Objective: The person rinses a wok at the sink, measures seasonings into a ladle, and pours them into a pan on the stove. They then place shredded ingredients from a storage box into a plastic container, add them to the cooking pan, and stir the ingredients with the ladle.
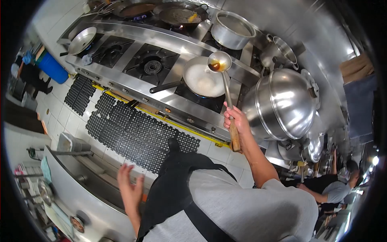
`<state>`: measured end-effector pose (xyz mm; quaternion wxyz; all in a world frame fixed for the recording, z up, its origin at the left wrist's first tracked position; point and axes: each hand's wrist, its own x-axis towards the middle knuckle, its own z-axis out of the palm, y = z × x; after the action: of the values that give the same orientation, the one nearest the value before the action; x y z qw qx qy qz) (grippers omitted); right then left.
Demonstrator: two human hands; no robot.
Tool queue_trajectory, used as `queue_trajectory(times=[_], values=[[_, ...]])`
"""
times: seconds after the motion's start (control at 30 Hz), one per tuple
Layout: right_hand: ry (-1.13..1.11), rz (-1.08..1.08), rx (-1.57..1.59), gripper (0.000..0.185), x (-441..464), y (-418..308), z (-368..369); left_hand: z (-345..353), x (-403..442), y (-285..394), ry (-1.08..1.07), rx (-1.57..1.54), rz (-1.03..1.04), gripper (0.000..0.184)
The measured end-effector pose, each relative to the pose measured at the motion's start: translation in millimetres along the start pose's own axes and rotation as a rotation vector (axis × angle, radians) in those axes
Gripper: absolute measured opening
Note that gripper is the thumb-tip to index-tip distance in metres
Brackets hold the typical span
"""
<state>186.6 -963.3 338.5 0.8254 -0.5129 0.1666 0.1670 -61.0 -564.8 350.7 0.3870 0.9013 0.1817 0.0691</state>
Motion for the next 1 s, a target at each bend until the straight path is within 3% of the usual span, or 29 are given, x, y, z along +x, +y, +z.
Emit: queue_trajectory(times=[0.07,0.17,0.27,0.37,0.57,0.87,1.0], values=[[0.032,-0.042,-0.011,0.042,2.8,-0.3,4.3,5.0,18.4,31.6,-0.205,-0.13,-0.148,0.038],[0.061,-0.082,0.01,0.048,7.2,-3.3,10.4,22.7,46.4,-7.3,-0.363,-0.306,-0.347,0.039],[0.109,-0.122,0.008,0.049,5.1,-7.6,19.3,18.8,77.2,-4.4,-0.44,-0.075,-0.252,0.038],[0.153,-0.149,-0.031,0.048,3.9,2.1,17.5,22.2,106.8,-18.0,-0.467,0.059,-0.008,0.038],[0.237,-0.164,0.023,0.049,-12.2,18.2,45.9,21.3,165.0,-23.8,-0.64,-0.032,-0.076,0.037],[0.44,-0.247,-0.411,0.046,-17.2,61.2,96.0,-48.0,256.2,-61.4,-0.716,0.107,0.215,0.039],[0.642,-0.459,-0.895,0.049,8.8,89.7,94.6,-77.5,276.4,-88.4,-0.699,0.121,0.223,0.037]])
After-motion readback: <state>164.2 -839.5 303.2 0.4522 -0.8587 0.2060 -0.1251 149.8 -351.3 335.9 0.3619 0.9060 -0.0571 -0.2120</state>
